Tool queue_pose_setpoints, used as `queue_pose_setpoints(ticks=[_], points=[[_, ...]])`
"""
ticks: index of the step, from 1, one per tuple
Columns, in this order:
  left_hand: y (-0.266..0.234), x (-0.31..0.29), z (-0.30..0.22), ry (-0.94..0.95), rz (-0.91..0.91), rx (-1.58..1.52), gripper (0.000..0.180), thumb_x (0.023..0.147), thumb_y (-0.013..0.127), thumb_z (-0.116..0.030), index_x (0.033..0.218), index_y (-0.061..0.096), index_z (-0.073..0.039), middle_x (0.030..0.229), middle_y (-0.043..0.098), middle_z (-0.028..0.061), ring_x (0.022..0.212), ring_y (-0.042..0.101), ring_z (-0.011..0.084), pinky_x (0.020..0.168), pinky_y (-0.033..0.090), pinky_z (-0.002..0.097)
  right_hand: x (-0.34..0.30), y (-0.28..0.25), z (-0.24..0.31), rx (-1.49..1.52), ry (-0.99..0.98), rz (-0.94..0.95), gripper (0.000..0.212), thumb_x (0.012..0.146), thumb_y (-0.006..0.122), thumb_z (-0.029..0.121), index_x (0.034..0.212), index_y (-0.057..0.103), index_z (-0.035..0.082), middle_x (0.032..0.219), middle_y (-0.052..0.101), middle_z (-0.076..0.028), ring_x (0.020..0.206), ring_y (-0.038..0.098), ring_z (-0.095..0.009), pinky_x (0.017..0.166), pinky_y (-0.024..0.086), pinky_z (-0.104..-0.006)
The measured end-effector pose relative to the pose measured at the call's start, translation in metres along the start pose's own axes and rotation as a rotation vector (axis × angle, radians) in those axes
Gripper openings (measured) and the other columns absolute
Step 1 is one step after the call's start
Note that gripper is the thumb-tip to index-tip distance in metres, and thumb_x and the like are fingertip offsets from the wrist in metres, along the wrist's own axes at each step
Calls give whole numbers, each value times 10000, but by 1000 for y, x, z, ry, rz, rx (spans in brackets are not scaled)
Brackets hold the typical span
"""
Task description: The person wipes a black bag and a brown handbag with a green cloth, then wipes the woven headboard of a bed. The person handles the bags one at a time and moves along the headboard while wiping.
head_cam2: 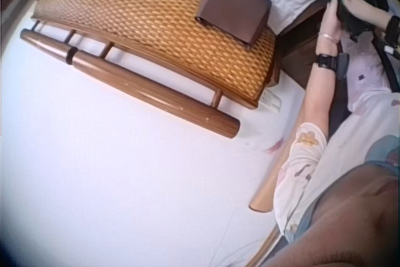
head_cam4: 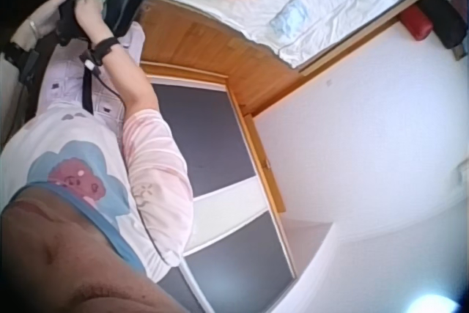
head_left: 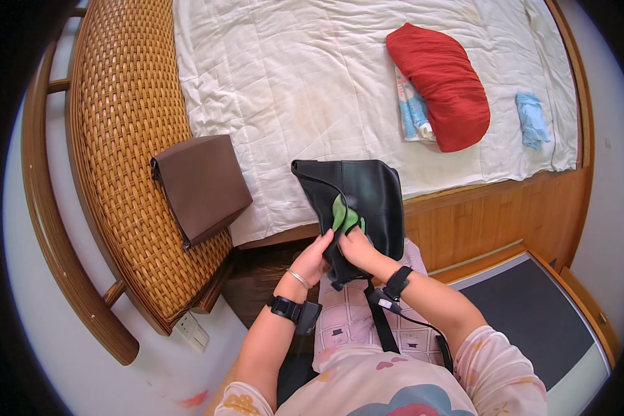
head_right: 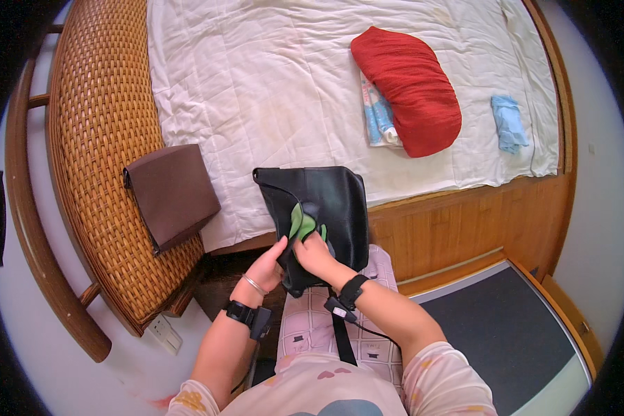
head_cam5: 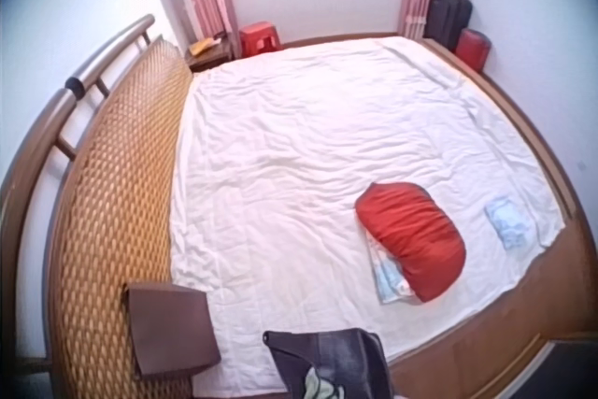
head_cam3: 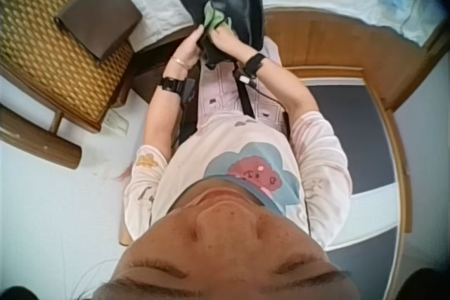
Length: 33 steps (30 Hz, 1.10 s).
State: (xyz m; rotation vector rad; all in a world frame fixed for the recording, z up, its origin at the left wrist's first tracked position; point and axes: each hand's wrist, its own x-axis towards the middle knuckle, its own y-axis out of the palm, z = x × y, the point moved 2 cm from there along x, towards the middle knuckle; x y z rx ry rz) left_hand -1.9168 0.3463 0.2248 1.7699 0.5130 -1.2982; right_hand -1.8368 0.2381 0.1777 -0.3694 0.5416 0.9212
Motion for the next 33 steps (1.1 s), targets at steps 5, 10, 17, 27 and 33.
queue_pose_setpoints(ticks=[5, 10, 17, 27, 33], points=[[-39, 24, 16, -122, -117, -185, 619, 993, 292, -583, 1322, 513, -107, 1283, 587, 65, 1166, 559, 235, 999, 428, 392, -27, 8, 27, -261, -236, 356, 319, 877, 501, 171, 1145, 578, 16, 1135, 583, -257, 1073, 530, -446, 936, 419, -498], [-13, 20, 11, 9, -169, -48, 492, 1030, 344, -457, 1310, 519, -92, 1233, 610, 54, 1137, 570, 185, 967, 446, 362, -23, 5, 18, -157, -205, 131, 358, 872, 533, 190, 1173, 583, 2, 1319, 488, -276, 1227, 447, -448, 1034, 379, -467], [-13, 16, -6, 43, 89, -72, 737, 974, 223, -639, 1399, 429, -74, 1283, 583, 67, 1175, 558, 188, 1001, 429, 321, -37, 14, 22, -210, -246, -49, 550, 782, 685, 238, 1267, 537, 25, 1417, 386, -277, 1294, 381, -456, 1077, 346, -441], [3, 43, -28, -79, 22, 132, 695, 907, 530, -598, 1288, 496, -18, 1144, 625, 115, 1004, 615, 210, 849, 485, 307, -24, -18, 15, -367, -171, 50, 515, 709, 665, 32, 1212, 558, 9, 1113, 637, -204, 912, 633, -391, 809, 520, -381], [19, 44, -68, 54, -249, 209, 688, 838, 683, -494, 1288, 497, -7, 1129, 622, 127, 974, 626, 213, 789, 519, 332, -63, -19, 31, -929, -470, 297, 325, 746, 558, 84, 1020, 662, -57, 944, 630, -104, 849, 578, -236, 766, 458, -329]])
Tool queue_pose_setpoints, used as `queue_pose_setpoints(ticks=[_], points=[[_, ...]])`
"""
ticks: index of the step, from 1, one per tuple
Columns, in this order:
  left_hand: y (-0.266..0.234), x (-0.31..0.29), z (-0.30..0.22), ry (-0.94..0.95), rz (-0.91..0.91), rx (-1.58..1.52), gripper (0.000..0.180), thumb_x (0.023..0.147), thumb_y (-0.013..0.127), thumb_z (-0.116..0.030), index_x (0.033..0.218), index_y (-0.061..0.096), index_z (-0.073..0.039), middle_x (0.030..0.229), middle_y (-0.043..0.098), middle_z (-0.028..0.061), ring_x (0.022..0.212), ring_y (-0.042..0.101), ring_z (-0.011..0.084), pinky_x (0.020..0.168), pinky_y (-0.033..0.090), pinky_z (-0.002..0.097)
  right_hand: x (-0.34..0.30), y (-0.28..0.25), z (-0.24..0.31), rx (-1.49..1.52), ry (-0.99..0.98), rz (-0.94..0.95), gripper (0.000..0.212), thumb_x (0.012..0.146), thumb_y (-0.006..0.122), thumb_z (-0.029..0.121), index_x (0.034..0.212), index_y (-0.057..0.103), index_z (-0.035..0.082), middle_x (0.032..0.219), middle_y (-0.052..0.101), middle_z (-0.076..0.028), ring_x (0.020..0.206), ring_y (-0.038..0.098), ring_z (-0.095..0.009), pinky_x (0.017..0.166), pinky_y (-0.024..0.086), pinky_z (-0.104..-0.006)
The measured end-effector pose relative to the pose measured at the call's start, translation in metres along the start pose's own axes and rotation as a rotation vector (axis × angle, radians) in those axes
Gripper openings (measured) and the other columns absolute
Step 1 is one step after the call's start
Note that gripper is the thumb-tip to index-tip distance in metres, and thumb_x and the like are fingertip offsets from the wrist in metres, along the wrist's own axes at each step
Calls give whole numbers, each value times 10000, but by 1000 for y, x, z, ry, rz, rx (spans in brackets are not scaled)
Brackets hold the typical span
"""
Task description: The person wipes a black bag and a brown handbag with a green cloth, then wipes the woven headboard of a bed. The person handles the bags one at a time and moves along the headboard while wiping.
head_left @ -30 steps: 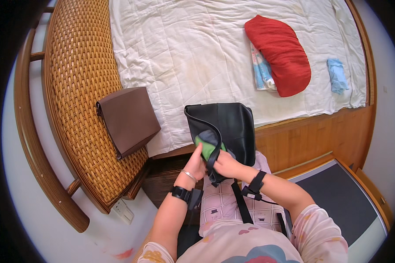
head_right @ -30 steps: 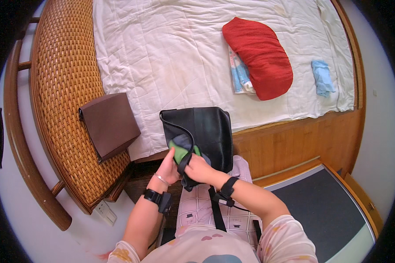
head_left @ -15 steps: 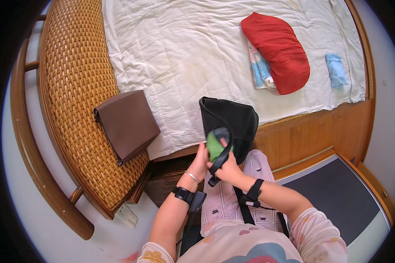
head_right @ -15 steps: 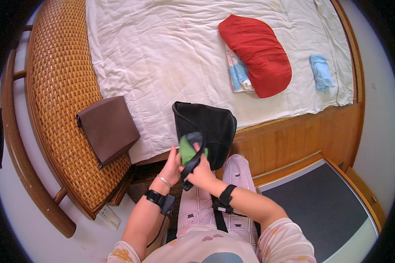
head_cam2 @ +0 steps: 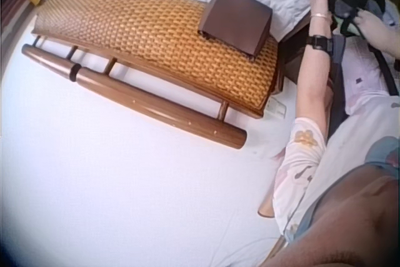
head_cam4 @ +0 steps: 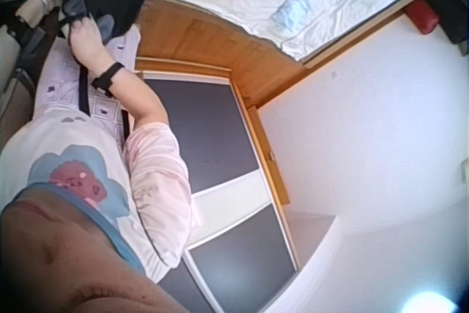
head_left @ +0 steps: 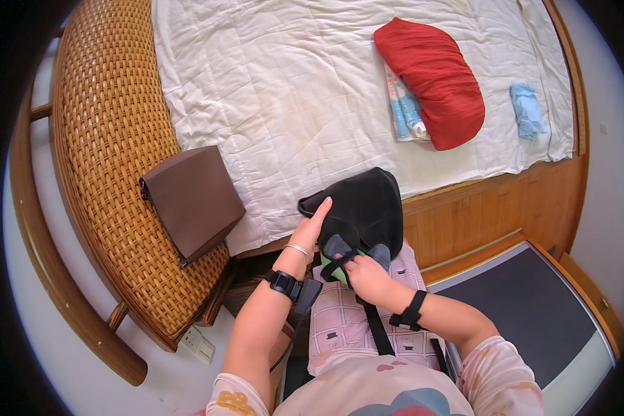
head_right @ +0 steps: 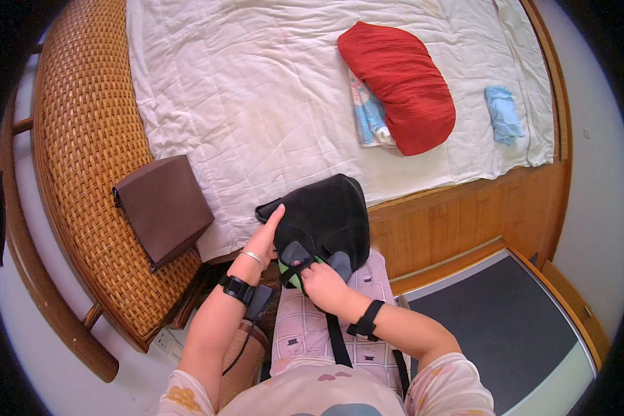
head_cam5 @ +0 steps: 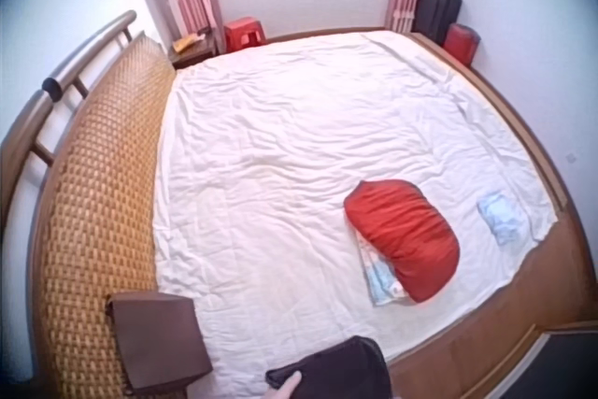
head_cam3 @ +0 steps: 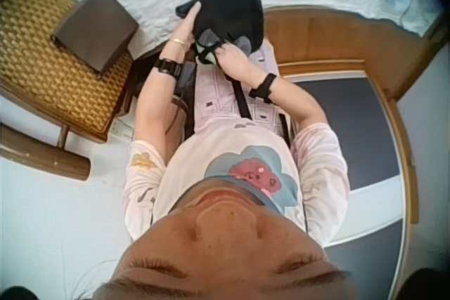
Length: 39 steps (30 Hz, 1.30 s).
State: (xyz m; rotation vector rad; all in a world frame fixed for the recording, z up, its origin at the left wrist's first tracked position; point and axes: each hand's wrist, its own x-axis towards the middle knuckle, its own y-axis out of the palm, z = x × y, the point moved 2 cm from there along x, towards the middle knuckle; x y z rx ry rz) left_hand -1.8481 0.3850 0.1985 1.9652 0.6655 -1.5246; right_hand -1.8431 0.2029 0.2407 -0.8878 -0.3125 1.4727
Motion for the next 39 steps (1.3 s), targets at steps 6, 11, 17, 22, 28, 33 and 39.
queue_pose_setpoints(ticks=[6, 11, 17, 22, 28, 33, 39], points=[[-8, 4, 3, 77, -76, -58, 387, 880, 614, -301, 1209, 533, -115, 1098, 642, 95, 916, 658, 249, 739, 545, 424, -6, -40, 10, 4, -12, -79, 405, 746, 578, 104, 1111, 621, -65, 960, 613, -92, 896, 559, -230, 792, 449, -328], [-11, 5, 14, 33, -64, -312, 255, 896, 482, -84, 1147, 501, -44, 1027, 627, 124, 892, 669, 284, 716, 572, 447, -15, -31, -23, 380, 150, -48, 430, 699, 685, 119, 1097, 623, -31, 959, 630, -158, 916, 600, -312, 816, 484, -361], [-11, -30, 24, 55, 137, -540, 351, 916, 455, -65, 1266, 478, -46, 1183, 600, 159, 1036, 631, 312, 851, 539, 476, -6, -45, -62, 928, 617, -594, 301, 783, 651, 103, 1054, 636, -26, 920, 690, -139, 848, 651, -208, 778, 513, -332], [-9, -52, 9, 171, 100, -451, 373, 946, 472, -119, 1311, 472, -39, 1249, 580, 109, 1122, 582, 283, 942, 490, 442, 72, -47, -51, 1287, 655, -273, 352, 957, 563, 243, 1197, 556, -15, 1087, 649, -119, 1005, 606, -216, 884, 471, -329], [-51, -34, 5, 344, 55, -411, 376, 987, 493, -230, 1312, 474, -44, 1224, 579, 76, 1114, 576, 205, 933, 497, 353, 119, -12, 9, 885, 113, -193, 771, 958, 516, 357, 1498, 110, -14, 1520, 192, -284, 1414, 203, -410, 1155, 166, -448], [-75, -27, 26, 303, 7, -370, 307, 964, 479, -137, 1262, 507, -70, 1138, 608, 56, 964, 604, 194, 790, 522, 362, 156, 24, -38, 1010, 454, -268, 807, 924, 555, 419, 1506, 147, 37, 1483, 257, -298, 1389, 215, -457, 1147, 199, -465], [-109, -23, 28, 344, -85, -450, 307, 960, 502, -142, 1245, 517, -30, 1132, 620, 77, 988, 605, 208, 834, 508, 357, 200, 28, -75, 481, 137, -211, 716, 897, 561, 426, 1493, 274, 151, 1513, 248, -253, 1379, 262, -444, 1147, 229, -472]])
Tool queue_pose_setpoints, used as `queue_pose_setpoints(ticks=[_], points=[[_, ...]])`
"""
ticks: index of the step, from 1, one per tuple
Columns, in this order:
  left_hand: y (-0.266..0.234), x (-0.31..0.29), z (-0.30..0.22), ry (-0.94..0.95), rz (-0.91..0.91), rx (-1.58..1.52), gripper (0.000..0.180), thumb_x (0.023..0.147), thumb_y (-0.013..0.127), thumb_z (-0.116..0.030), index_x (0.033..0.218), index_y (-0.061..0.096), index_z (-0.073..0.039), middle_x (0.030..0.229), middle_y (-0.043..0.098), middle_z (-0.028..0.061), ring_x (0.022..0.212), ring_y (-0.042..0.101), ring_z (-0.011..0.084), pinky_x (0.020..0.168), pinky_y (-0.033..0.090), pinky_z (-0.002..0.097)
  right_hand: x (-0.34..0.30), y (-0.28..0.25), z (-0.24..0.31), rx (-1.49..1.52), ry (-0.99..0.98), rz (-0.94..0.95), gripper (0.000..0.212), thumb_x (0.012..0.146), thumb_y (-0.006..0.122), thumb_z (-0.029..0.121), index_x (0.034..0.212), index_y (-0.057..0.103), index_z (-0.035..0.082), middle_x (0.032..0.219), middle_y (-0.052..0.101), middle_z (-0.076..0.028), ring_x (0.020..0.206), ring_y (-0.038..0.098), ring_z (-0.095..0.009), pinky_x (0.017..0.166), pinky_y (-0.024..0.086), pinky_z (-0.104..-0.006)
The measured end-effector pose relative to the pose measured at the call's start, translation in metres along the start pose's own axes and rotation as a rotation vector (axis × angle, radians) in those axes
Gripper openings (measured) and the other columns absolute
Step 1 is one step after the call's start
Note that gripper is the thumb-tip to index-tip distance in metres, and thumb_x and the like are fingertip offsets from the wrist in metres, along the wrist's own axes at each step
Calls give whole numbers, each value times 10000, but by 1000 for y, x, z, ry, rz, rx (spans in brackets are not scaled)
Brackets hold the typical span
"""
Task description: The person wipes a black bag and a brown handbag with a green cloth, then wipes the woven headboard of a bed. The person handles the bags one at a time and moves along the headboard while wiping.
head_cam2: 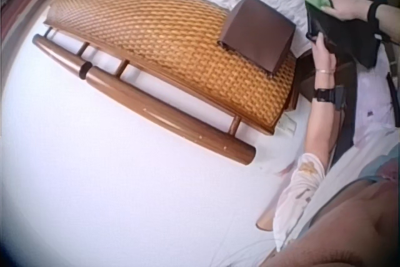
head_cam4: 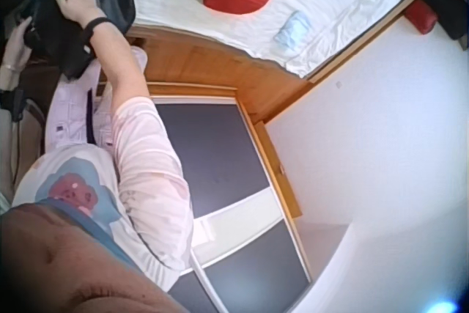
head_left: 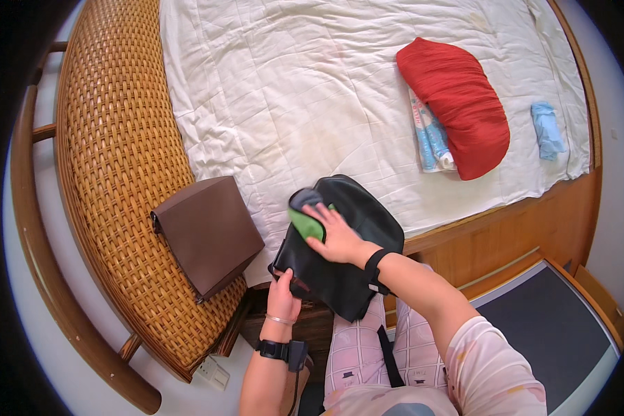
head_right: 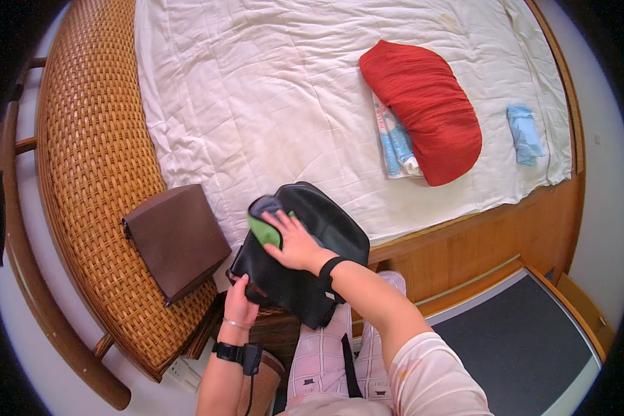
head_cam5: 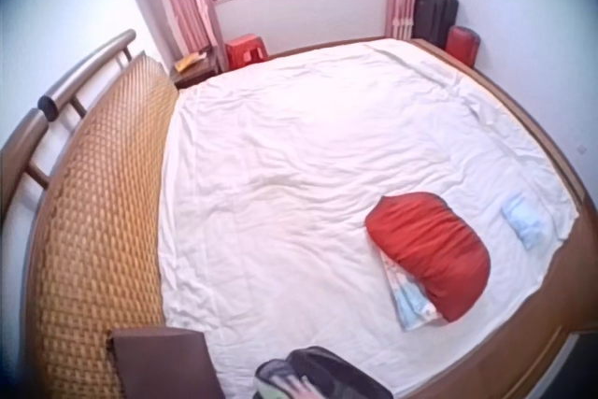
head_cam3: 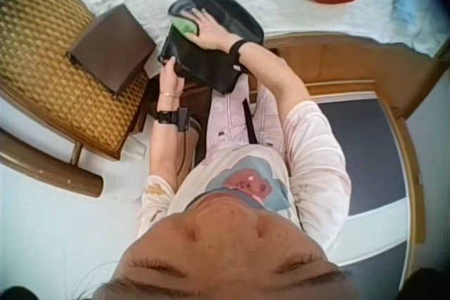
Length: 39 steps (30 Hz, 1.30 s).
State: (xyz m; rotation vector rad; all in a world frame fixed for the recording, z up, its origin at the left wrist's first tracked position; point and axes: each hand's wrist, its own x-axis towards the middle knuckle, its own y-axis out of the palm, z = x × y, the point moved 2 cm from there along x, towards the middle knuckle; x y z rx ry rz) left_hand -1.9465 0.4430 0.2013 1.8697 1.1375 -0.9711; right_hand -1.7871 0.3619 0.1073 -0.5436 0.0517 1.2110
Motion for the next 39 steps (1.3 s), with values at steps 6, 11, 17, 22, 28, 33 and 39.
queue_pose_setpoints(ticks=[6, 11, 17, 22, 28, 33, 39], points=[[-4, 6, 11, -40, 6, -13, 331, 966, 483, -139, 1276, 497, -24, 1175, 611, 89, 1027, 603, 226, 856, 507, 368, -1, -16, -81, -343, 390, -328, 831, 870, 576, 458, 1502, 198, 72, 1531, 253, -184, 1398, 250, -387, 1154, 179, -495], [0, 19, 20, -55, -36, -152, 331, 967, 471, -134, 1281, 492, -30, 1211, 599, 95, 1090, 595, 226, 924, 496, 366, 4, -2, -67, -18, 370, -230, 851, 887, 579, 452, 1509, 149, 62, 1557, 165, -194, 1428, 139, -422, 1165, 124, -524], [5, 26, 26, -49, -82, -198, 364, 987, 431, -176, 1310, 460, -11, 1289, 564, 140, 1167, 565, 282, 993, 467, 439, 17, -4, -67, -48, 227, -193, 757, 889, 564, 457, 1487, 263, 103, 1550, 222, -149, 1424, 189, -385, 1172, 140, -488], [2, 27, 26, -52, -105, -228, 374, 997, 422, -202, 1317, 447, -10, 1305, 553, 140, 1171, 561, 287, 997, 464, 450, -60, -5, -103, -243, 320, -251, 798, 829, 652, 407, 1480, 288, 123, 1520, 309, -115, 1408, 263, -338, 1157, 204, -486], [-2, 40, 40, -37, -54, -252, 356, 989, 455, -193, 1310, 466, -37, 1289, 565, 111, 1160, 569, 261, 976, 479, 409, -156, 16, -114, -283, 436, -192, 839, 822, 657, 423, 1470, 273, 55, 1558, 240, -90, 1423, 196, -381, 1147, 156, -549], [-13, 50, 64, -26, -68, -202, 473, 987, 525, -294, 1354, 467, -2, 1378, 520, 108, 1228, 521, 262, 1066, 397, 420, -93, 14, -111, -304, 235, -145, 793, 841, 635, 421, 1462, 291, 67, 1525, 286, -101, 1406, 230, -374, 1142, 167, -559], [-27, 73, 79, -114, -262, -89, 430, 946, 606, -325, 1263, 541, -41, 1216, 619, 76, 1076, 607, 204, 933, 485, 339, -26, -14, -108, -567, 164, -202, 602, 871, 588, 420, 1422, 432, 236, 1536, 283, -50, 1415, 245, -300, 1123, 199, -572]])
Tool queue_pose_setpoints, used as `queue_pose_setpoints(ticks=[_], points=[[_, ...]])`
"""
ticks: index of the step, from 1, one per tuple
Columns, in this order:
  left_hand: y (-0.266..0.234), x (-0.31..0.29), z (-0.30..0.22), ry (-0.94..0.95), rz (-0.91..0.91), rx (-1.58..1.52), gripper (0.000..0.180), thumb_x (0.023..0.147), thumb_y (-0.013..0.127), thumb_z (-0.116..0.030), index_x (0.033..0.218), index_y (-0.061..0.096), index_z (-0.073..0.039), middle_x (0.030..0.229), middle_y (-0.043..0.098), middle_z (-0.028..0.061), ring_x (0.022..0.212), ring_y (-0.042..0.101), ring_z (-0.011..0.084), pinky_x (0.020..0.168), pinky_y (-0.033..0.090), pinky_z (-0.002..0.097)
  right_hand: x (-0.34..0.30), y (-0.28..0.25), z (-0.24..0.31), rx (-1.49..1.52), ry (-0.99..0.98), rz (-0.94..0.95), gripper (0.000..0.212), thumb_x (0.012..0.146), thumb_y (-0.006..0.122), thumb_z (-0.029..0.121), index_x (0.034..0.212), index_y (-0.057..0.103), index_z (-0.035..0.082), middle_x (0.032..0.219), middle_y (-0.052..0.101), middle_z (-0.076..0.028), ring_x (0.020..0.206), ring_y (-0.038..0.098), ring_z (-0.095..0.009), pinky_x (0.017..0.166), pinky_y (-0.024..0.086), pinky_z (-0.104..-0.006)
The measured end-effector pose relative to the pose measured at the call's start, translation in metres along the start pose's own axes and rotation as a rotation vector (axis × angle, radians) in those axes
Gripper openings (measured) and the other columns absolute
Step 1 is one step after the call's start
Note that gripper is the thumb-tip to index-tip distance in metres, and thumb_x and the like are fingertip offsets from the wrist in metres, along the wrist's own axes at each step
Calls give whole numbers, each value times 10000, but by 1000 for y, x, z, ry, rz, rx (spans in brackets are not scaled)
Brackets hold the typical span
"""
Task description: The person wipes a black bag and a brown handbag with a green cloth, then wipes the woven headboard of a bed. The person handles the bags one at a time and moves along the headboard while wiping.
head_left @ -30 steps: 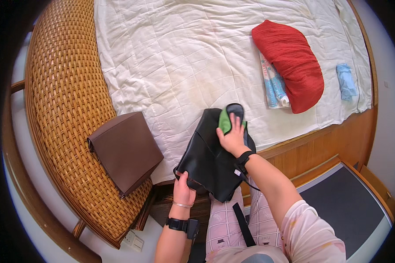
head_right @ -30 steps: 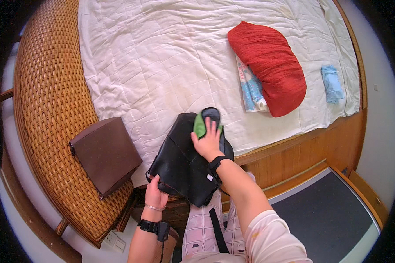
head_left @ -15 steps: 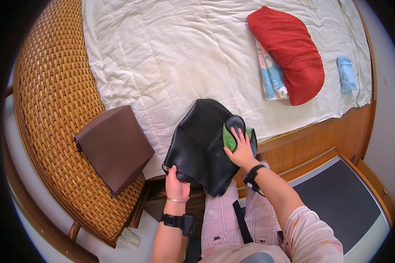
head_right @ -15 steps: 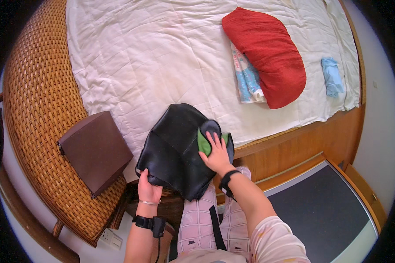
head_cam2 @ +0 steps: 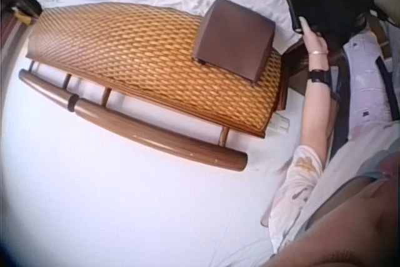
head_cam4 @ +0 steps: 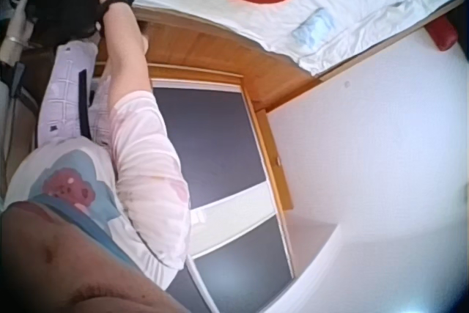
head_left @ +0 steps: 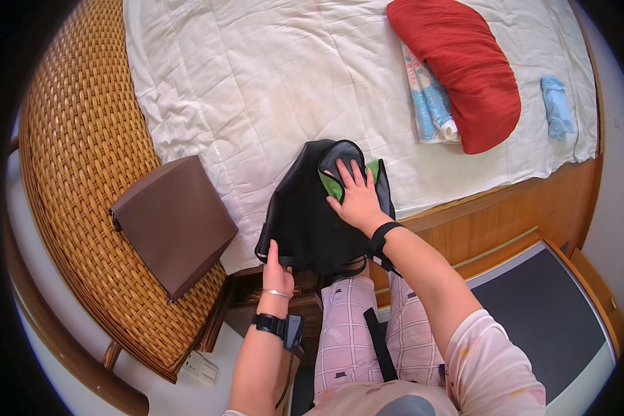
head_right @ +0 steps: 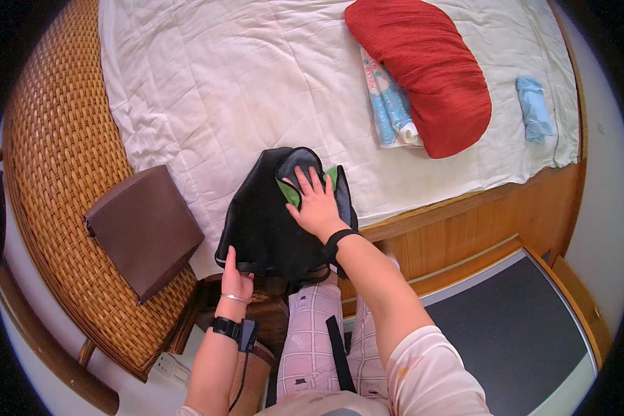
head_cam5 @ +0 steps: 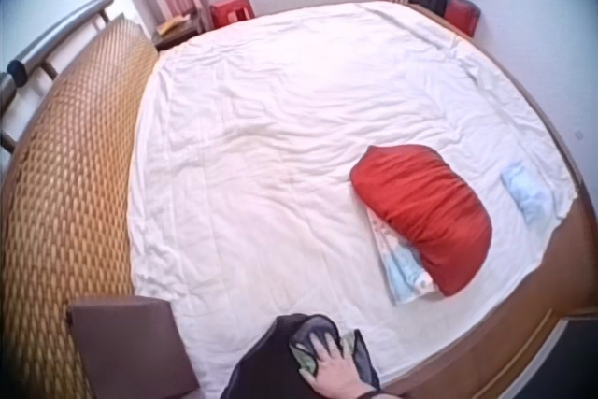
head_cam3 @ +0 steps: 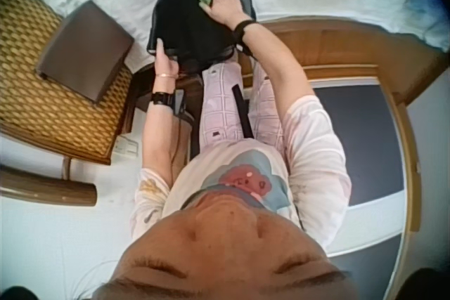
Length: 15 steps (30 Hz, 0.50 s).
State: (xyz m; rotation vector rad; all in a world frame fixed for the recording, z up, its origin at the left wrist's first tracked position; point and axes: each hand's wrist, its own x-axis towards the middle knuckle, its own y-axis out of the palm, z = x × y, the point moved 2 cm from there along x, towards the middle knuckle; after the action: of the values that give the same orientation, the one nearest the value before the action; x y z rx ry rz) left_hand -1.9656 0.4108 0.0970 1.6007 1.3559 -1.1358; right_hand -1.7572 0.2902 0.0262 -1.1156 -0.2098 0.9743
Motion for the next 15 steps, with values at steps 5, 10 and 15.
queue_pose_setpoints(ticks=[5, 10, 15], points=[[-15, 24, 5, 14, 65, 96, 465, 946, 585, -378, 1293, 536, -72, 1251, 604, 70, 1147, 567, 235, 942, 471, 389, -58, 37, 14, -62, -419, 260, 602, 892, 532, 472, 1429, 433, 219, 1539, 308, -21, 1396, 295, -234, 1158, 154, -464], [-7, 25, 3, 130, 100, 77, 326, 884, 660, -146, 1188, 571, -70, 1196, 603, 48, 1087, 573, 220, 900, 471, 384, -132, 59, -18, -87, -563, 609, 697, 847, 608, 416, 1463, 371, 191, 1563, 266, -8, 1396, 305, -159, 1169, 166, -394], [-50, 52, 40, -3, 24, 265, 322, 807, 744, -214, 1063, 555, -163, 1095, 565, -17, 1110, 483, 149, 1033, 263, 382, -92, 21, -22, -182, -337, 418, 782, 809, 659, 331, 1494, 302, 209, 1557, 273, 5, 1384, 318, -135, 1157, 195, -424]])
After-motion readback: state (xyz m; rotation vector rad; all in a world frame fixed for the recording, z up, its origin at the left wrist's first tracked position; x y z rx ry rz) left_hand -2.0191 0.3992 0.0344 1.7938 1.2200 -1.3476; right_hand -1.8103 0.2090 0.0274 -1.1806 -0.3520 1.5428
